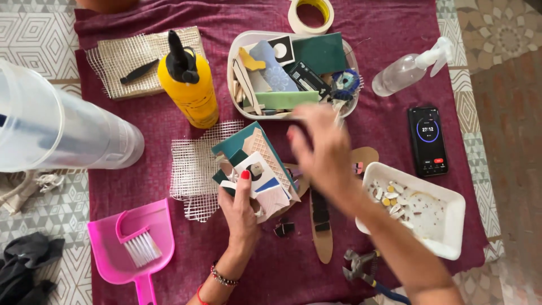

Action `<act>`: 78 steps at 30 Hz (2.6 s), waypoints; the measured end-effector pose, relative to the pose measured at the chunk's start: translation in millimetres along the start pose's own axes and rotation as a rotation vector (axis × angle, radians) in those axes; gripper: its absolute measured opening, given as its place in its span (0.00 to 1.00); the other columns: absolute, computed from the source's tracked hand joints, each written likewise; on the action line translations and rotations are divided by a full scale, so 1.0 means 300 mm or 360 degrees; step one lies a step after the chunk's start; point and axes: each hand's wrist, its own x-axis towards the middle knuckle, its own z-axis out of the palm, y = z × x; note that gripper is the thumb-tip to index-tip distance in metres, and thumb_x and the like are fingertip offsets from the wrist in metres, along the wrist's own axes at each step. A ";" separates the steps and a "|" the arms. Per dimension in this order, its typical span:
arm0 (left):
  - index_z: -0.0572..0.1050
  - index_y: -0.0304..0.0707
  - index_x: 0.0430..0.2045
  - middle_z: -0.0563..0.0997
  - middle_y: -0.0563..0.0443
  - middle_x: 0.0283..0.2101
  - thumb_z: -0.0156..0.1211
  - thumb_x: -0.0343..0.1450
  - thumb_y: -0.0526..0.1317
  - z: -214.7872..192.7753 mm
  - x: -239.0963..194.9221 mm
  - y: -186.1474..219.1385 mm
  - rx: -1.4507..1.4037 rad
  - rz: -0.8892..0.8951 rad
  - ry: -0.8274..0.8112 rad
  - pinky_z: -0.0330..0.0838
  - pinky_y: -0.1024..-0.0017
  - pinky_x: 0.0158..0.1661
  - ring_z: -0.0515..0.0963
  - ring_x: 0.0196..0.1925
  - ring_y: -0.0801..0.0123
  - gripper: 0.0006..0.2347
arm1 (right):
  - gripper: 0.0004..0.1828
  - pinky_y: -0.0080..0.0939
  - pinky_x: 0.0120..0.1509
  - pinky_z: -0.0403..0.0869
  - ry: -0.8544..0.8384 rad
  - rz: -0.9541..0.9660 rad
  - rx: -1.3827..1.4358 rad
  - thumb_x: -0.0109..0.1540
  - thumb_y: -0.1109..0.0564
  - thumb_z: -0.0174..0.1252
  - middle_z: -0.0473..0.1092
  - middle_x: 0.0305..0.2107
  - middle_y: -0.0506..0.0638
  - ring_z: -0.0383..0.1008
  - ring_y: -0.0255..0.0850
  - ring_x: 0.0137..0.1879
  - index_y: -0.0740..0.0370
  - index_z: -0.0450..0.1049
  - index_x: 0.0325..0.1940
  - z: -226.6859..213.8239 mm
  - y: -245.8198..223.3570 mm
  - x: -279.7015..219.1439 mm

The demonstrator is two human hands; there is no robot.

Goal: The person sorts small ceramic tile pieces from a plastic container, picking them up one by one and placing them into a pile on the table. The person also moves a stack of larger tiles to the side to access the container.

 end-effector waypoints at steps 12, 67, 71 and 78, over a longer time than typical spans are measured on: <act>0.70 0.32 0.32 0.73 0.47 0.17 0.70 0.68 0.49 -0.020 0.012 -0.062 -0.0053 -0.0049 -0.0030 0.64 0.79 0.11 0.71 0.08 0.72 0.18 | 0.43 0.62 0.57 0.67 -0.0766 0.0498 -0.0501 0.47 0.31 0.77 0.74 0.42 0.54 0.71 0.55 0.54 0.61 0.77 0.55 0.076 0.379 0.190; 0.73 0.39 0.28 0.71 0.57 0.19 0.70 0.63 0.42 -0.053 0.033 -0.136 -0.0057 -0.0234 -0.0254 0.55 0.78 0.11 0.63 0.13 0.79 0.11 | 0.37 0.49 0.51 0.75 -0.0455 0.0931 -0.0221 0.56 0.50 0.72 0.77 0.36 0.50 0.78 0.44 0.44 0.67 0.69 0.65 -0.001 0.527 0.381; 0.72 0.39 0.24 0.70 0.57 0.18 0.70 0.63 0.42 -0.046 0.036 -0.137 -0.0048 -0.0224 -0.0267 0.54 0.77 0.12 0.63 0.13 0.79 0.11 | 0.29 0.28 0.63 0.81 -0.0334 0.1689 0.0558 0.59 0.61 0.67 0.75 0.56 0.55 0.81 0.37 0.56 0.62 0.69 0.64 -0.087 0.481 0.455; 0.72 0.39 0.23 0.69 0.57 0.18 0.71 0.61 0.42 -0.059 0.048 -0.169 -0.0025 -0.0265 -0.0229 0.52 0.77 0.13 0.62 0.14 0.78 0.11 | 0.21 0.33 0.59 0.77 0.0039 0.1095 0.0173 0.65 0.50 0.69 0.77 0.51 0.49 0.80 0.36 0.53 0.57 0.73 0.59 -0.287 0.597 0.437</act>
